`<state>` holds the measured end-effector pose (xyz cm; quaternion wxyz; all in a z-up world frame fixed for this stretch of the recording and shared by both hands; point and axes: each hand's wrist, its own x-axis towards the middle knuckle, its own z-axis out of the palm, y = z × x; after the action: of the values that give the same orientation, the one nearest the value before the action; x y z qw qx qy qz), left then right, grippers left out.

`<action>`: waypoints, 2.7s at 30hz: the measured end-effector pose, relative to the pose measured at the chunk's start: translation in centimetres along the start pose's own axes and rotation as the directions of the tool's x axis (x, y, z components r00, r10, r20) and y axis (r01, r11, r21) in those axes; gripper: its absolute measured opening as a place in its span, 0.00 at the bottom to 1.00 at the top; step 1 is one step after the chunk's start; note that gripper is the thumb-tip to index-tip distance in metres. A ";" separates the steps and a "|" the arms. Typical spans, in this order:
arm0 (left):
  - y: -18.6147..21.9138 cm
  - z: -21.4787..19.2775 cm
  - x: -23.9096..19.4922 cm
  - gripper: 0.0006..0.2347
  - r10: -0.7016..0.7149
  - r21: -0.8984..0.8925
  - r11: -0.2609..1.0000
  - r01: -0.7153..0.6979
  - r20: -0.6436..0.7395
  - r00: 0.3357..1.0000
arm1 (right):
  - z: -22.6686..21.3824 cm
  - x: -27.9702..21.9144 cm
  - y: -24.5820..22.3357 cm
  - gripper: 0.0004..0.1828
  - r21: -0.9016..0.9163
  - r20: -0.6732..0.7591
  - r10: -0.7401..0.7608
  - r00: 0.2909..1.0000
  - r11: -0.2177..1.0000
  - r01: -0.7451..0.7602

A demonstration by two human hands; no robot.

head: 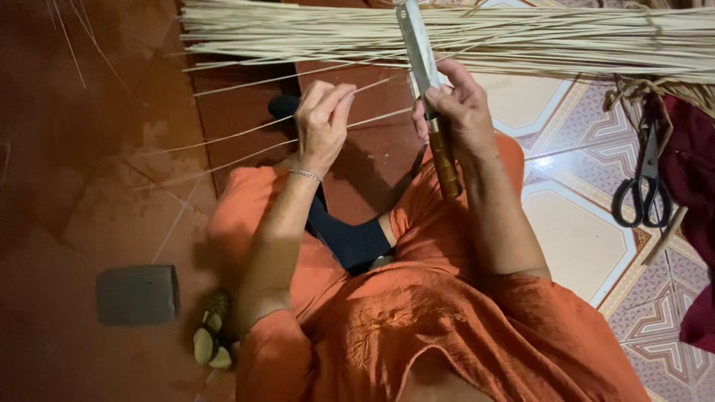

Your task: The person sits on the floor and uses a knife to shave thin strips from long sticks. They hold each stick with one hand and draw the knife along its length to remove material, repeating this process for multiple sticks.

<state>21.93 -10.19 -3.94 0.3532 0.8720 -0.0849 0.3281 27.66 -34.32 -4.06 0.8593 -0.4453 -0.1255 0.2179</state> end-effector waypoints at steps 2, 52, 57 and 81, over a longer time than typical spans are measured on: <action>0.5 -0.9 0.2 0.04 0.015 0.028 0.999 -0.016 0.009 1.000 | 0.3 -0.2 -0.1 0.22 0.007 0.037 0.008 0.999 1.000 -0.008; -0.9 -24.9 -20.4 0.09 -0.670 -0.246 0.662 0.708 0.231 0.706 | 8.7 0.3 2.4 0.05 -0.100 0.253 0.102 0.962 0.992 -0.078; 0.6 -17.9 -16.2 0.11 -0.482 -0.237 0.801 0.550 0.289 0.827 | 11.0 -1.5 4.5 0.08 -0.161 0.304 0.187 0.934 0.977 -0.143; 2.8 -17.6 -15.1 0.04 -0.517 -0.215 0.795 0.567 0.249 0.819 | 7.0 0.1 1.4 0.06 -0.060 0.332 0.127 0.935 0.992 -0.113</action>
<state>0.18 -1.68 -2.52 0.5430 0.8262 0.0926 0.1184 24.54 -28.58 -1.26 0.8015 -0.4256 -0.2468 0.3399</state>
